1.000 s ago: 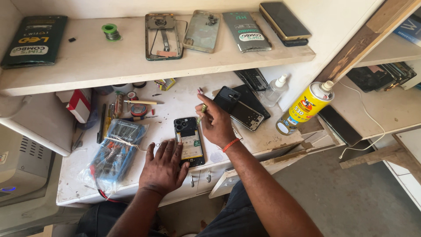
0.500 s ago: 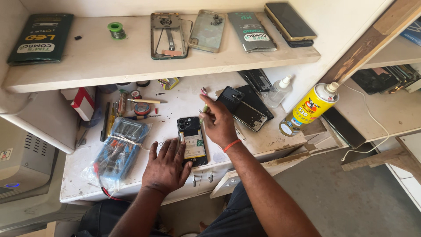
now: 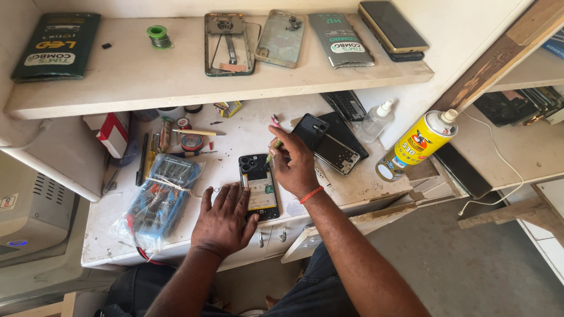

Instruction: The person disassembles a smartphone on a workbench, using a screwdriver and tweezers to remove screws and separate the back cover. They then use a prying tool to detach the camera module and lift the display assembly, exposing internal components.

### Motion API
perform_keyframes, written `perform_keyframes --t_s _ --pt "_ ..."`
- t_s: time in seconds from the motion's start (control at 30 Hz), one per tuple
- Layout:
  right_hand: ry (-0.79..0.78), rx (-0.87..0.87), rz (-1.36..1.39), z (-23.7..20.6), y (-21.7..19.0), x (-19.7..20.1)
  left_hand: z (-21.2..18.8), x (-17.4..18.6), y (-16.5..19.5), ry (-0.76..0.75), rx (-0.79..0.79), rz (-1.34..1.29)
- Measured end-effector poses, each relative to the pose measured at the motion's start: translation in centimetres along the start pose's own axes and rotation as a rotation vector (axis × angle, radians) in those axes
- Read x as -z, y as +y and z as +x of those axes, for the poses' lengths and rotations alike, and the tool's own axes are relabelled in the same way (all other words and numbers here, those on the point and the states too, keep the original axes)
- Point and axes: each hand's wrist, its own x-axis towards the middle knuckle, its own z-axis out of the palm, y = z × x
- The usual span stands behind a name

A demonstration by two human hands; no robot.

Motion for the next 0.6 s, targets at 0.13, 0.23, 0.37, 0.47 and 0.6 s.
perform_keyframes --t_s 0.13,0.23,0.37,0.47,0.6 --pt "-0.045 -0.020 0.031 0.2 -0.2 -0.4 0.0 0.1 0.0 0.016 -0.004 -0.002" --pt "-0.064 -0.037 0.006 0.5 -0.3 -0.4 0.0 0.2 0.0 0.024 -0.003 -0.007" --pt "-0.084 -0.030 0.007 0.8 -0.2 -0.2 0.1 0.3 0.0 0.016 -0.003 -0.006" --pt "-0.107 -0.034 0.005 1.0 -0.3 0.0 0.0 0.3 0.1 0.022 -0.002 -0.014" --pt "-0.114 -0.006 -0.042 1.3 -0.6 0.3 0.1 0.4 0.1 0.030 -0.001 -0.014"
